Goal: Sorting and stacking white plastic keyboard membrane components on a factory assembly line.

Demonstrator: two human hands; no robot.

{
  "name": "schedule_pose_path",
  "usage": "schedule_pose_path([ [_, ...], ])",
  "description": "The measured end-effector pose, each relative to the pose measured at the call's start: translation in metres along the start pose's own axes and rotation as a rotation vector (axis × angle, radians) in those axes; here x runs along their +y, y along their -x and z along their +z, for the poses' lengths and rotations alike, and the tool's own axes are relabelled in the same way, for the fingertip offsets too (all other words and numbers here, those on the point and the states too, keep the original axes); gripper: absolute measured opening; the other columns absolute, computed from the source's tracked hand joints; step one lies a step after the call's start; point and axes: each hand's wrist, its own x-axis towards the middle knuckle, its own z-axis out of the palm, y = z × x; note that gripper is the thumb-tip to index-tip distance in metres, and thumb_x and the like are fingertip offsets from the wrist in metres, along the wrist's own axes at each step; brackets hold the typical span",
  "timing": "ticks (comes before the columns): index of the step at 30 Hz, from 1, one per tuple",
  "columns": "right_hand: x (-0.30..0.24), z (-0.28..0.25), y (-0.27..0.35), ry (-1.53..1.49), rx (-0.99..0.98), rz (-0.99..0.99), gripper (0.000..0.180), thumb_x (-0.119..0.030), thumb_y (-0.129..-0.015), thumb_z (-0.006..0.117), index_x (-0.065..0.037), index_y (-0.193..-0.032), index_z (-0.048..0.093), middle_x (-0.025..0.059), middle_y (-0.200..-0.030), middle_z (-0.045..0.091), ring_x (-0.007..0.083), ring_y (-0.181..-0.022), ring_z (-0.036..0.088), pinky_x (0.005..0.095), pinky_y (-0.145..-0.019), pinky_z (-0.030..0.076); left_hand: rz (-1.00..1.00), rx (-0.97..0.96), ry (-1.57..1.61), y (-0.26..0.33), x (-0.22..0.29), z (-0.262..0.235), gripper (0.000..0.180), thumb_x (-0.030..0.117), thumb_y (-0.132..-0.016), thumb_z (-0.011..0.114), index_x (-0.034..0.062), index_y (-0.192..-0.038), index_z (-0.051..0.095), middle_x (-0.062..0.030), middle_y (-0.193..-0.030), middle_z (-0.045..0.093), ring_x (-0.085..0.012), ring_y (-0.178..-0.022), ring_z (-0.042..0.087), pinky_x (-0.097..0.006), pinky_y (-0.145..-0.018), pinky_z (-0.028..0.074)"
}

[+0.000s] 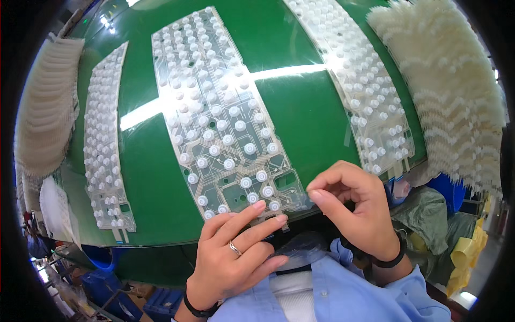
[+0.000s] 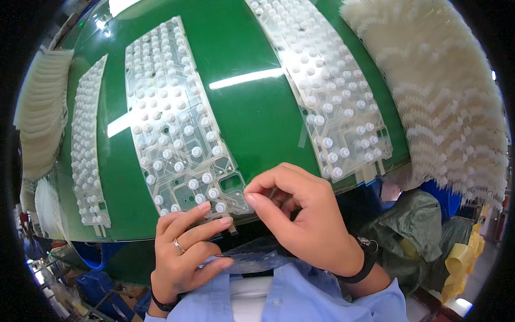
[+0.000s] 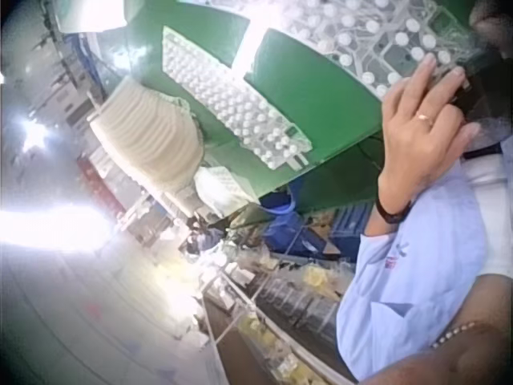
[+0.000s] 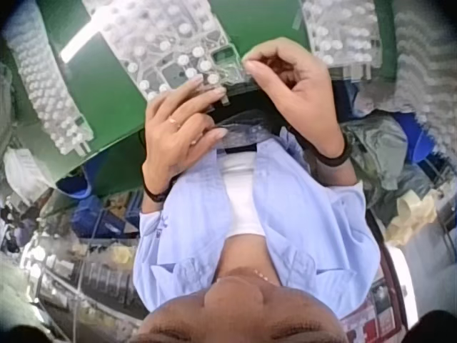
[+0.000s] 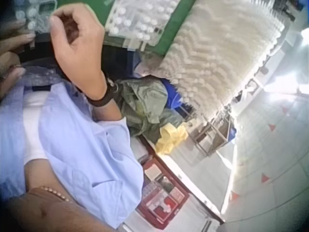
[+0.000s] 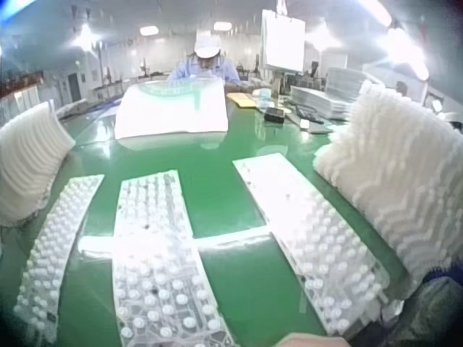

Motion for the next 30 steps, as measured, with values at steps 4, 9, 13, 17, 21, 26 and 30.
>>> schedule_pose_path([
  [4, -0.0064, 0.0034, -0.0075, 0.124, -0.063, 0.066, 0.003, -0.001, -0.086, 0.065, 0.001, -0.089, 0.064, 0.0036, -0.08, 0.059, 0.0038, -0.059, 0.049, 0.0202, -0.05, 0.037, 0.011, 0.023, -0.028, 0.0013, -0.0024, 0.0026, 0.028, 0.035, -0.075, 0.075, 0.0153, -0.065, 0.057, 0.0015, -0.116, 0.069, -0.0255, -0.118, 0.057, -0.037, -0.087, 0.038],
  [9, -0.0065, 0.0071, -0.0079, 0.236, -0.052, 0.038, 0.002, 0.0, -0.084, 0.065, 0.001, -0.086, 0.064, 0.0047, -0.076, 0.059, 0.0057, -0.052, 0.047, 0.0222, -0.047, 0.034, 0.032, 0.026, -0.054, 0.0035, -0.0055, 0.0056, 0.029, 0.037, -0.075, 0.074, 0.0165, -0.065, 0.056, 0.0033, -0.116, 0.068, -0.0248, -0.118, 0.057, -0.036, -0.084, 0.037],
  [13, -0.0034, 0.0084, -0.0072, 0.295, -0.032, -0.019, 0.003, 0.0, -0.083, 0.066, 0.0, -0.085, 0.065, 0.0054, -0.074, 0.059, 0.0072, -0.049, 0.045, 0.0234, -0.046, 0.033, 0.033, 0.027, -0.063, 0.004, -0.0053, 0.0051, 0.03, 0.038, -0.076, 0.074, 0.0167, -0.065, 0.056, 0.0035, -0.116, 0.068, -0.0247, -0.118, 0.057, -0.036, -0.084, 0.037],
  [17, -0.0025, 0.0092, -0.0065, 0.312, -0.019, -0.03, 0.004, 0.001, -0.082, 0.067, 0.0, -0.086, 0.066, 0.0057, -0.074, 0.06, 0.0075, -0.048, 0.044, 0.024, -0.046, 0.033, 0.039, 0.033, -0.059, 0.0046, -0.0057, 0.006, 0.031, 0.038, -0.075, 0.074, 0.0166, -0.064, 0.055, 0.0033, -0.116, 0.069, -0.0247, -0.117, 0.057, -0.036, -0.084, 0.037],
  [21, -0.0015, 0.0091, -0.0062, 0.313, -0.021, 0.003, 0.004, 0.0, -0.082, 0.066, 0.0, -0.086, 0.069, 0.0007, -0.077, 0.059, 0.0018, -0.057, 0.044, 0.0175, -0.048, 0.031, 0.038, 0.042, -0.058, 0.0041, -0.006, 0.0069, 0.032, 0.039, -0.075, 0.074, 0.0165, -0.064, 0.054, 0.0033, -0.115, 0.069, -0.0248, -0.116, 0.058, -0.036, -0.085, 0.037],
  [26, -0.0013, 0.0097, -0.0069, 0.345, -0.015, -0.024, 0.004, 0.0, -0.082, 0.066, 0.0, -0.086, 0.069, 0.0012, -0.078, 0.06, 0.0019, -0.057, 0.045, 0.0176, -0.048, 0.031, 0.038, 0.04, -0.065, 0.0035, -0.0056, 0.0067, 0.033, 0.04, -0.075, 0.074, 0.0163, -0.064, 0.054, 0.0032, -0.115, 0.069, -0.0253, -0.116, 0.058, -0.036, -0.085, 0.037],
  [30, -0.0002, 0.0107, -0.0062, 0.358, -0.005, -0.032, 0.005, 0.002, -0.082, 0.067, 0.0, -0.086, 0.068, 0.0015, -0.078, 0.06, 0.0018, -0.056, 0.044, 0.0177, -0.048, 0.031, 0.047, 0.032, -0.06, 0.0028, -0.0052, 0.0073, 0.033, 0.04, -0.076, 0.073, 0.0161, -0.065, 0.054, 0.0022, -0.117, 0.068, -0.0255, -0.116, 0.057, -0.037, -0.085, 0.037],
])
